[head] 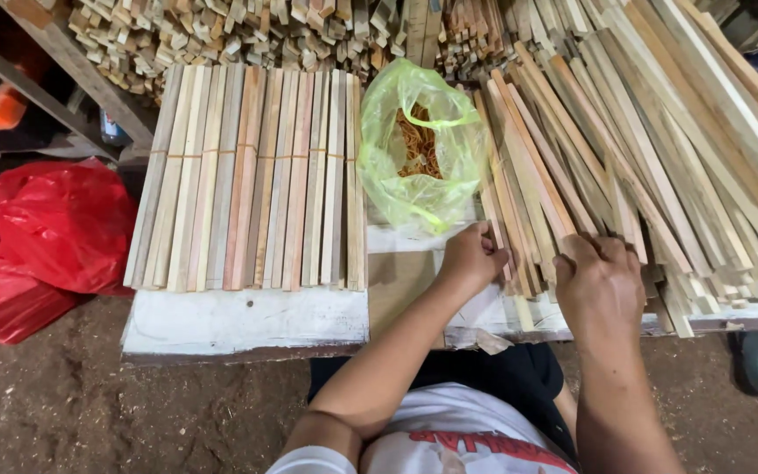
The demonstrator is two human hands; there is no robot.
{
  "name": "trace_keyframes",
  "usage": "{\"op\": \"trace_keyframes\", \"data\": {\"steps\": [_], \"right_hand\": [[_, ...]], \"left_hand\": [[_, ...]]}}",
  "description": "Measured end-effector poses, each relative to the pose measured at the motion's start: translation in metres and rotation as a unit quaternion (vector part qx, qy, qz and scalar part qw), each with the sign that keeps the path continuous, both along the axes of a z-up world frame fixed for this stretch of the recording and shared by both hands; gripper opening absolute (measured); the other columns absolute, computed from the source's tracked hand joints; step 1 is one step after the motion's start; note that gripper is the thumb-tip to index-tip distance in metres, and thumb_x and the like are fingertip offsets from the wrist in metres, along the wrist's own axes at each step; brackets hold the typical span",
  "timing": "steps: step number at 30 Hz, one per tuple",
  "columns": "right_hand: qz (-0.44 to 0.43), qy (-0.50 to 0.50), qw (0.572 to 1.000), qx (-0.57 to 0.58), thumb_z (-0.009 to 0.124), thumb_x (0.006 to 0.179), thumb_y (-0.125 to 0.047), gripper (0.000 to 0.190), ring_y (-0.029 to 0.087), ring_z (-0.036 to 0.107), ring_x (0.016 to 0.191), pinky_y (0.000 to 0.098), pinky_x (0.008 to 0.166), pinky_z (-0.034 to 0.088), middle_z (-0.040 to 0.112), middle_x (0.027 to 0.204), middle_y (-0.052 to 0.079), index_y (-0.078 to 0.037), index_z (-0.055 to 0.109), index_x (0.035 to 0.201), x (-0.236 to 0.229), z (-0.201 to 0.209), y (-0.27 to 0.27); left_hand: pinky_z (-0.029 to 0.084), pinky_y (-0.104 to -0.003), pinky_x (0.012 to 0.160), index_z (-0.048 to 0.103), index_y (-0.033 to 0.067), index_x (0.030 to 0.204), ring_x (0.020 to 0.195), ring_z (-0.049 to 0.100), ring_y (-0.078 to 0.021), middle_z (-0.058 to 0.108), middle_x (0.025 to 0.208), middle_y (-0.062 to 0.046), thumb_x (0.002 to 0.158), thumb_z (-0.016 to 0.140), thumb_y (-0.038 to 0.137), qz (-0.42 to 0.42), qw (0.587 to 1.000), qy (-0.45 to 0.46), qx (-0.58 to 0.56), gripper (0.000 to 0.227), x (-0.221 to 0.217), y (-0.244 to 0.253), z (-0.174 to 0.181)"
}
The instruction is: Sorting and bundling thin wooden sticks by hand
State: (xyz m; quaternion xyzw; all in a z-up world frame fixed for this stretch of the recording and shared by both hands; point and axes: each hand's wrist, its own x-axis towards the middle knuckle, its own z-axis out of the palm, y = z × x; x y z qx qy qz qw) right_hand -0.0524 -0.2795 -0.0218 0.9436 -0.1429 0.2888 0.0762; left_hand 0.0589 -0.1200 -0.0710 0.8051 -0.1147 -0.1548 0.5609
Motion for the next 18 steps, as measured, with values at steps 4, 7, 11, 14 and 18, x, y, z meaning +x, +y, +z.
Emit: {"op": "trace_keyframes", "data": {"steps": [4,7,11,14,18], "right_hand": [[0.007,0.01,1.0,0.018,0.086,0.076,-0.034,0.041,0.031,0.071,0.098,0.0386,0.08,0.061,0.068,0.105,0.008,-0.022,0.079,0.114,-0.012,-0.005,0.0],[0.047,-0.004,0.992,0.12,0.088,0.08,-0.024,0.03,0.031,0.073,0.096,0.037,0.078,0.062,0.069,0.109,0.008,-0.018,0.082,0.109,-0.025,0.017,0.006],[0.112,-0.032,0.915,0.387,0.089,0.084,-0.013,0.033,0.037,0.073,0.09,0.0407,0.074,0.06,0.074,0.098,0.019,-0.008,0.08,0.116,-0.028,0.051,0.033],[0.116,-0.02,0.851,0.511,0.089,0.08,-0.01,0.037,0.032,0.073,0.091,0.0413,0.076,0.059,0.076,0.098,0.021,-0.006,0.078,0.116,-0.029,0.052,0.047],[0.099,-0.02,0.773,0.627,0.084,0.08,0.002,0.044,0.029,0.073,0.084,0.0413,0.07,0.063,0.074,0.103,0.028,0.004,0.072,0.122,-0.025,0.052,0.059]], "left_hand": [[0.062,-0.031,0.064,0.072,0.009,0.1,0.066,0.074,-0.0176,0.072,0.074,-0.001,0.071,0.078,0.027,0.006,0.995,0.064,-0.074,0.035,-0.015,0.019,0.038],[0.064,-0.035,0.051,0.07,-0.0044,0.101,0.058,0.071,-0.023,0.066,0.074,-0.014,0.075,0.074,0.003,0.028,0.937,0.204,-0.284,0.027,-0.027,0.032,0.057],[0.065,-0.029,0.061,0.065,-0.0061,0.115,0.073,0.071,-0.0187,0.064,0.089,-0.011,0.08,0.081,0.007,-0.012,0.901,0.25,-0.354,0.041,-0.027,0.019,0.033],[0.066,-0.031,0.069,0.064,-0.0039,0.115,0.082,0.072,-0.0186,0.064,0.094,-0.009,0.082,0.083,0.009,-0.031,0.892,0.257,-0.371,0.041,-0.033,0.017,0.027],[0.065,-0.028,0.059,0.067,-0.0018,0.111,0.073,0.071,-0.0163,0.064,0.087,-0.007,0.079,0.085,0.007,-0.035,0.901,0.237,-0.361,0.037,-0.034,0.013,0.008]]}}
